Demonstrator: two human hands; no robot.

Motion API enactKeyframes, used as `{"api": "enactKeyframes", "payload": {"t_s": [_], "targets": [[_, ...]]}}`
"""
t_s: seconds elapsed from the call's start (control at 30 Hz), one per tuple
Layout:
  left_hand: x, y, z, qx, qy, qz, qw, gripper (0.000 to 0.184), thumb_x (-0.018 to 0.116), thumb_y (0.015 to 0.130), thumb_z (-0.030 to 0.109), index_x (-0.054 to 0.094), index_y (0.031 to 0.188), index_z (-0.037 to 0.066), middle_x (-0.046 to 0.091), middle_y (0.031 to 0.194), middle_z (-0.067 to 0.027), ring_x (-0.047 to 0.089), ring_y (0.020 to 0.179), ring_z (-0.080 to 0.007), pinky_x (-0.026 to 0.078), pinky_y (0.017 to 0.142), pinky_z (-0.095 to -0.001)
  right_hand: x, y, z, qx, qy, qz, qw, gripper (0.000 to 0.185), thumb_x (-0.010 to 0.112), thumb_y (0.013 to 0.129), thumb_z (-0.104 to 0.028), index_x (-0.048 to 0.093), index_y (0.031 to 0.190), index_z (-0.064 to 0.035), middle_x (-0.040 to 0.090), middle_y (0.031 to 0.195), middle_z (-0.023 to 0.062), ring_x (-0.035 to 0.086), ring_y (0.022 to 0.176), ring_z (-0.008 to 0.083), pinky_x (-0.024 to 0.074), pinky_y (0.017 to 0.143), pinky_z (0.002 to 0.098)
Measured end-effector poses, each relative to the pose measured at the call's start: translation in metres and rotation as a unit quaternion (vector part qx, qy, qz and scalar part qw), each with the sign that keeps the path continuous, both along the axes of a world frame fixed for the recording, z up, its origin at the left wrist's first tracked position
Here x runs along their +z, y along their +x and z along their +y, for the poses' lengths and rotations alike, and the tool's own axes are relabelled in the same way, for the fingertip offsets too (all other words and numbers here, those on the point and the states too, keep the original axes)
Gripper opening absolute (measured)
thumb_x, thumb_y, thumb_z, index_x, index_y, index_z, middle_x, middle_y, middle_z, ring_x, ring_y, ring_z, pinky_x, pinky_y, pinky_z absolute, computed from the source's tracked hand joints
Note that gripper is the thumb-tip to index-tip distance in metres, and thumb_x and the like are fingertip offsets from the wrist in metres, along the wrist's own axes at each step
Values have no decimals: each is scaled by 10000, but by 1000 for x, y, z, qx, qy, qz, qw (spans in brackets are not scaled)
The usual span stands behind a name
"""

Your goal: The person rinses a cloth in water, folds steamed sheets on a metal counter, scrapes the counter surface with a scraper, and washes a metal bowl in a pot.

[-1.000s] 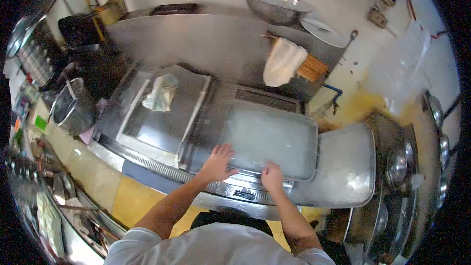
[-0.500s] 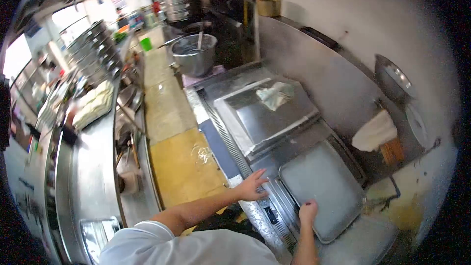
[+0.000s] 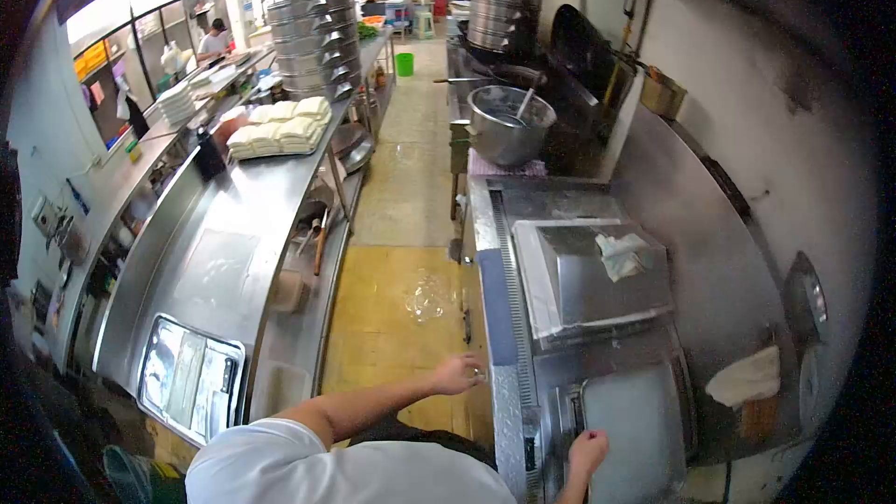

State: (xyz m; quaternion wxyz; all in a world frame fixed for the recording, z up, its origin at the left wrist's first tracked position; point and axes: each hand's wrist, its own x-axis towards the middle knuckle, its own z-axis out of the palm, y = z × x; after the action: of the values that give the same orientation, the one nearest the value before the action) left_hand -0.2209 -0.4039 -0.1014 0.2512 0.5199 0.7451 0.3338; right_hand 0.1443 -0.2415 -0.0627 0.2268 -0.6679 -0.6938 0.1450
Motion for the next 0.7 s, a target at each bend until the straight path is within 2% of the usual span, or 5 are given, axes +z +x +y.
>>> {"api": "enactKeyframes", "payload": {"t_s": [0.2,0.37,0.43,0.53,0.7], "targets": [[20,-63,-38,94,-66,-314,943,541,675,949,501,693,1250,52,608,1403,-164,553,1315,-321,468,1065,-447,55,-189,-36,267,-53,171,947,228,680,883,-120,723,1030,48,736,940,214,715,860,313,555,801,395],[19,-142,-77,221,50,-584,780,810,529,956,687,535,1398,9,550,1435,-183,535,1308,-353,446,1078,-512,80,-350,-137,499,-133,202,832,423,668,948,-136,605,1317,63,705,1207,200,709,1033,240,559,902,354],[10,-172,-93,238,115,-678,686,905,471,947,745,452,1454,-5,496,1467,-208,499,1334,-375,416,1110,-523,108,-400,-182,631,-98,192,746,558,667,958,-177,506,1440,54,529,1466,264,556,1341,327,454,1099,398],[71,-217,-125,276,158,-777,543,967,377,948,784,365,1501,-10,417,1538,-226,420,1413,-388,314,1192,-537,90,-457,-217,700,-133,131,690,744,606,991,-402,352,1538,33,322,1606,260,306,1495,416,239,1222,481],[91,-271,-186,237,236,-771,541,999,351,954,777,245,1559,-11,316,1607,-237,346,1475,-372,243,1232,-523,74,-522,-239,780,-31,41,624,893,543,978,-579,236,1603,-19,209,1665,225,169,1548,407,69,1242,586]]}}
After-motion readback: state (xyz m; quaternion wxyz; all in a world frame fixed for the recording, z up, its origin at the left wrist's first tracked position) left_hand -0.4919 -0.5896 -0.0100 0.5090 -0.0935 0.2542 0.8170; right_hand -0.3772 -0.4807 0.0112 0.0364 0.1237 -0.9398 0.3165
